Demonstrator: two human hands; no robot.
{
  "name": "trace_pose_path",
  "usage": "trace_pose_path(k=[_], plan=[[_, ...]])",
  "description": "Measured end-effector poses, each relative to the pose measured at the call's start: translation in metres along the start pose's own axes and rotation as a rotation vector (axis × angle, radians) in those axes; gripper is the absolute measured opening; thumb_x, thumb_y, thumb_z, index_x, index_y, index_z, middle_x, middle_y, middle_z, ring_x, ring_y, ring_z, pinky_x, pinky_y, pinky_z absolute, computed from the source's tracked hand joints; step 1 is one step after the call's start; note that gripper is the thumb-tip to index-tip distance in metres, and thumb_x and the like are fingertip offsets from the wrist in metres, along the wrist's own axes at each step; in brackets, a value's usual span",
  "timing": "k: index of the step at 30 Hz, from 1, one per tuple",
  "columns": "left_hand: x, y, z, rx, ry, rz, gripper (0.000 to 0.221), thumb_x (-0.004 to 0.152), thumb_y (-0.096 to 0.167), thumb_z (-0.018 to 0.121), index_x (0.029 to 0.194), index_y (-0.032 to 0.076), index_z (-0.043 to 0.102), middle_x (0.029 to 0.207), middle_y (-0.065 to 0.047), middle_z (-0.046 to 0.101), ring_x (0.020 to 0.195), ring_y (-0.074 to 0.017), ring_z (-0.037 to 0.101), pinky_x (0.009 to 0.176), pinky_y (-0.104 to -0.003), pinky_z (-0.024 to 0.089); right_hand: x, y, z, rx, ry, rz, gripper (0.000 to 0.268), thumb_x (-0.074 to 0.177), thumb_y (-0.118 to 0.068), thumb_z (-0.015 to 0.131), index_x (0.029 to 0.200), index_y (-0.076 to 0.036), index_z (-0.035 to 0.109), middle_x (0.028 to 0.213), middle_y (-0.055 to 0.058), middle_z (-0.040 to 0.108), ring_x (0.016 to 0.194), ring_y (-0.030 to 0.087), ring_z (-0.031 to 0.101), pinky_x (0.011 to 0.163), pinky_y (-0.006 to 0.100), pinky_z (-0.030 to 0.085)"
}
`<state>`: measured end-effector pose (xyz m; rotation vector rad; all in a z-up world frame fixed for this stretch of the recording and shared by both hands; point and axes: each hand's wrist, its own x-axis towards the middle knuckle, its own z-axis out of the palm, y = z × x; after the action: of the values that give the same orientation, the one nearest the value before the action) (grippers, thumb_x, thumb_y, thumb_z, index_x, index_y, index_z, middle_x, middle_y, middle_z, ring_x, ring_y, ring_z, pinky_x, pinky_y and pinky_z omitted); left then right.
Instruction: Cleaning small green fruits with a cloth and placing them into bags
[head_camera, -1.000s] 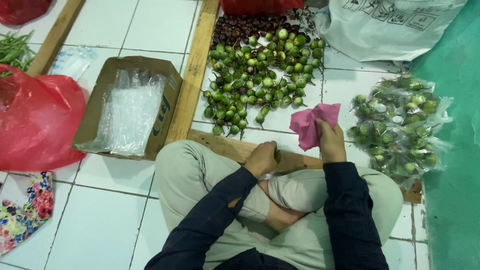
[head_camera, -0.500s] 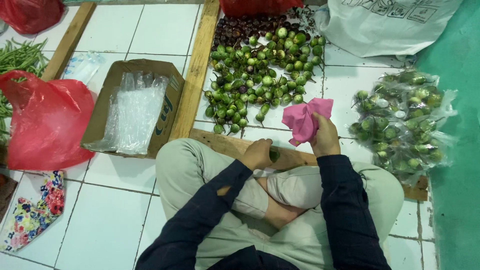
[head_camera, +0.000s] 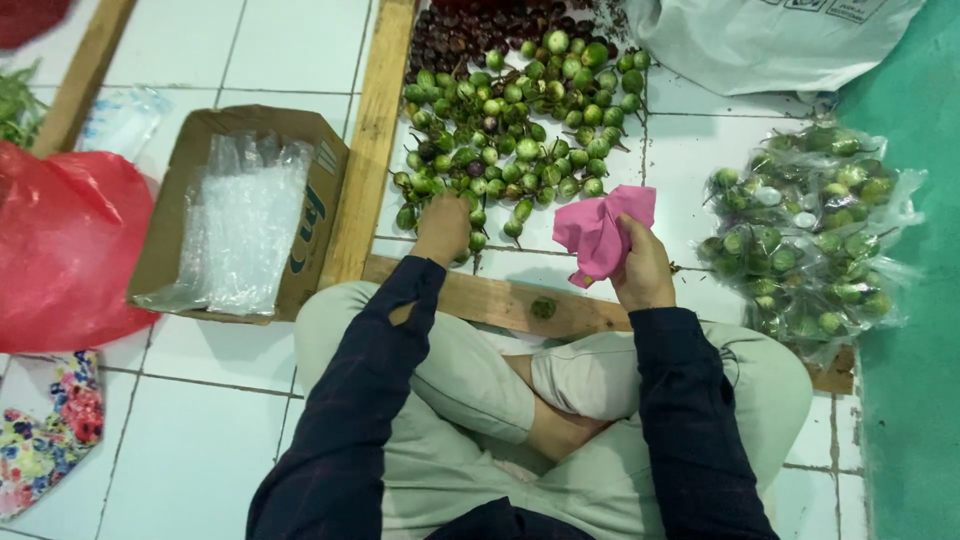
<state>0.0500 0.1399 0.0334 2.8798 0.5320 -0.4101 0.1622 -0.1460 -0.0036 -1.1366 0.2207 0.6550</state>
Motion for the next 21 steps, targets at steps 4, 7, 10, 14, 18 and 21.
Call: trace_pose_path(k=[4, 7, 10, 14, 18, 21], plan=[[0.021, -0.011, 0.047, 0.122, 0.035, -0.033, 0.027, 0.100, 0.005, 0.060, 0.124, -0.003, 0.067, 0.136, -0.028, 0.057, 0.123, -0.0391, 0.060, 0.099, -0.049, 0.055, -0.011, -0.001, 0.008, 0.053, 0.036, 0.012, 0.024, 0.096, -0.025, 0.064, 0.116, -0.011, 0.064, 0.090, 0.005, 0.069, 0.076, 0.019, 0.071, 0.064, 0.028, 0.057], [0.021, -0.005, 0.033, 0.232, 0.080, -0.039, 0.023, 0.099, 0.008, 0.062, 0.120, 0.002, 0.068, 0.124, -0.021, 0.061, 0.111, -0.0305, 0.066, 0.087, -0.040, 0.059, -0.008, -0.005, 0.012, 0.055, 0.051, 0.019, 0.024, 0.096, -0.025, 0.064, 0.116, -0.011, 0.064, 0.090, 0.005, 0.069, 0.077, 0.018, 0.071, 0.065, 0.027, 0.057], [0.013, 0.010, 0.015, 0.291, 0.049, -0.026, 0.022, 0.097, 0.007, 0.065, 0.119, 0.005, 0.070, 0.118, -0.017, 0.067, 0.103, -0.0258, 0.070, 0.078, -0.037, 0.062, 0.000, -0.003, 0.005, 0.018, 0.015, 0.019, 0.024, 0.099, -0.026, 0.060, 0.115, -0.010, 0.065, 0.092, 0.003, 0.069, 0.078, 0.018, 0.068, 0.066, 0.027, 0.056], [0.004, 0.040, -0.009, -0.475, 0.244, 0.045, 0.037, 0.086, -0.001, 0.068, 0.122, -0.007, 0.063, 0.114, -0.028, 0.062, 0.101, -0.0438, 0.068, 0.078, -0.048, 0.059, 0.019, 0.010, -0.006, -0.031, 0.037, -0.130, 0.026, 0.100, -0.027, 0.061, 0.118, -0.009, 0.062, 0.095, 0.005, 0.067, 0.084, 0.018, 0.068, 0.072, 0.029, 0.056], [-0.019, 0.068, -0.010, -0.786, 0.416, 0.290, 0.040, 0.078, 0.003, 0.073, 0.118, 0.001, 0.064, 0.108, -0.024, 0.065, 0.102, -0.0459, 0.066, 0.088, -0.052, 0.054, -0.055, -0.041, 0.063, -0.383, -0.027, -0.391, 0.039, 0.108, -0.033, 0.048, 0.134, -0.004, 0.054, 0.110, 0.017, 0.063, 0.102, 0.031, 0.066, 0.088, 0.044, 0.055], [-0.016, 0.085, 0.003, -0.901, 0.418, 0.312, 0.049, 0.074, 0.002, 0.077, 0.122, 0.005, 0.065, 0.104, -0.019, 0.069, 0.092, -0.0358, 0.068, 0.077, -0.041, 0.059, -0.086, -0.045, 0.091, -0.602, -0.116, -0.484, 0.040, 0.112, -0.036, 0.045, 0.135, -0.005, 0.056, 0.114, 0.017, 0.063, 0.108, 0.027, 0.063, 0.090, 0.046, 0.054]])
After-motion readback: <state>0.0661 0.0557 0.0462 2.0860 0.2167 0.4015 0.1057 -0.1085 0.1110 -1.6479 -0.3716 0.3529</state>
